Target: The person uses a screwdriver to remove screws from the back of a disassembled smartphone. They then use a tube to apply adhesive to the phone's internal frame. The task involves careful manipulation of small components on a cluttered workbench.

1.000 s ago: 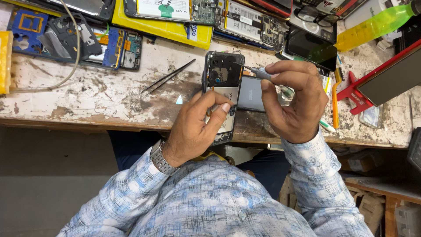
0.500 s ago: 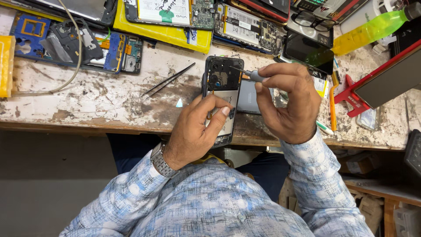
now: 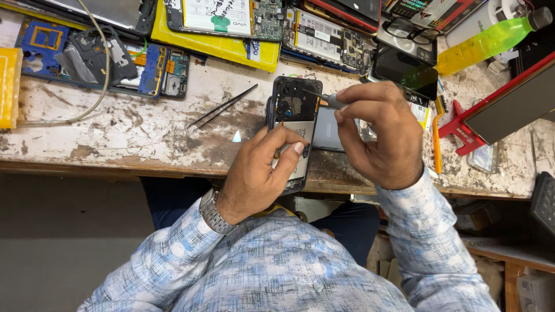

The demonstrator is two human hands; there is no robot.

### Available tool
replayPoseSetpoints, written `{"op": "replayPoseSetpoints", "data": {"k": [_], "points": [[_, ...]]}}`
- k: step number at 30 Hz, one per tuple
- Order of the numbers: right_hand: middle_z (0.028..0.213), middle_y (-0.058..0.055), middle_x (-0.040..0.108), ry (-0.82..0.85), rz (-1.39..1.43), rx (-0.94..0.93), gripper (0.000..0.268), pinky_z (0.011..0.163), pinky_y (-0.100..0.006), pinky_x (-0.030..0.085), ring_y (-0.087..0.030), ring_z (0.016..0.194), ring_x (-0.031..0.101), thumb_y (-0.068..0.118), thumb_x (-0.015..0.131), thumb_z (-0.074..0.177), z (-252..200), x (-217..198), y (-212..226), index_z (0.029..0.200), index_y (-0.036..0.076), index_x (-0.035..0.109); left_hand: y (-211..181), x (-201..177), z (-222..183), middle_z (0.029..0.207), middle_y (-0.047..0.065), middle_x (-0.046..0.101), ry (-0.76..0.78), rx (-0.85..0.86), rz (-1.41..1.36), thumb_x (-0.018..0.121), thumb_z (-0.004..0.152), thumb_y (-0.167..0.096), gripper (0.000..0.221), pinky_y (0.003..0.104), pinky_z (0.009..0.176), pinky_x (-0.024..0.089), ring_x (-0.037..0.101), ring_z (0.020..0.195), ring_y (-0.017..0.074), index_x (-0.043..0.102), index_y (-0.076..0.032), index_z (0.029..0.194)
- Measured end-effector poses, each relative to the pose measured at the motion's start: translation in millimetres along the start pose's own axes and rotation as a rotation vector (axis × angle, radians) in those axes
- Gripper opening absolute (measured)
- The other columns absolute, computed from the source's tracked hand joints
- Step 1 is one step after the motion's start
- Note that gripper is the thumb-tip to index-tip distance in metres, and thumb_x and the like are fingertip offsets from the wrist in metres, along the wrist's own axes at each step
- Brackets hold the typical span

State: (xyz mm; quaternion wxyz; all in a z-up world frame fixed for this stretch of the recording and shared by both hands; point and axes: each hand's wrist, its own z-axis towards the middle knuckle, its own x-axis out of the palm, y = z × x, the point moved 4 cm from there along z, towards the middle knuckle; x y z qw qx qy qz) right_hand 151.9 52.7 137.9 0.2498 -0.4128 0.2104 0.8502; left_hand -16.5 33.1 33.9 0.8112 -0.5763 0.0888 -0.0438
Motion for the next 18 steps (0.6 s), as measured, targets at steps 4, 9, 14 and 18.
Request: {"op": "replayPoseSetpoints", "data": {"k": [4,9,14,18], "points": [[0.115,-0.016,0.068,0.078,-0.074,-0.056,0.03,0.077,-0.034,0.058,-0.029,0.1,0.071,-0.007,0.078,0.1,10.3,-3.6,1.1,0.114,0.003,0.054,0.6,0.7,0.6,0.092,0.012,0.068,0.002,-0.005,-0.001,0.058,0.104,-0.015,0.015,0.034,0.065,0.054,0.071,0.077,0.0206,0.065,-0.001,0.104],[0.105,-0.022,0.064,0.174,-0.077,-0.079,0.026,0.071,-0.039,0.057,-0.033,0.089,0.069,-0.005,0.07,0.093,27.2,-16.1,9.6,0.115,-0.004,0.056,-0.9,-0.1,-0.4,0.094,0.012,0.068,-0.02,0.008,-0.029,0.057,0.104,-0.013,0.015,0.033,0.066,0.056,0.071,0.078,0.0207,0.065,-0.001,0.106],[0.102,-0.02,0.065,0.211,-0.133,-0.002,0.023,0.067,-0.039,0.056,-0.029,0.081,0.069,0.002,0.071,0.099,31.0,-13.0,6.5,0.116,-0.006,0.056,-0.6,0.7,-1.1,0.092,0.013,0.068,-0.017,0.013,-0.009,0.058,0.104,-0.012,0.014,0.033,0.065,0.055,0.072,0.077,0.0204,0.066,-0.001,0.104],[0.104,-0.019,0.064,0.195,-0.109,0.036,0.023,0.069,-0.039,0.057,-0.031,0.084,0.07,0.002,0.071,0.1,35.7,-10.8,7.2,0.115,-0.003,0.055,1.1,0.6,-0.9,0.089,0.013,0.068,-0.018,-0.019,-0.022,0.06,0.103,-0.013,0.014,0.033,0.063,0.053,0.071,0.073,0.0204,0.066,0.0,0.102]]}}
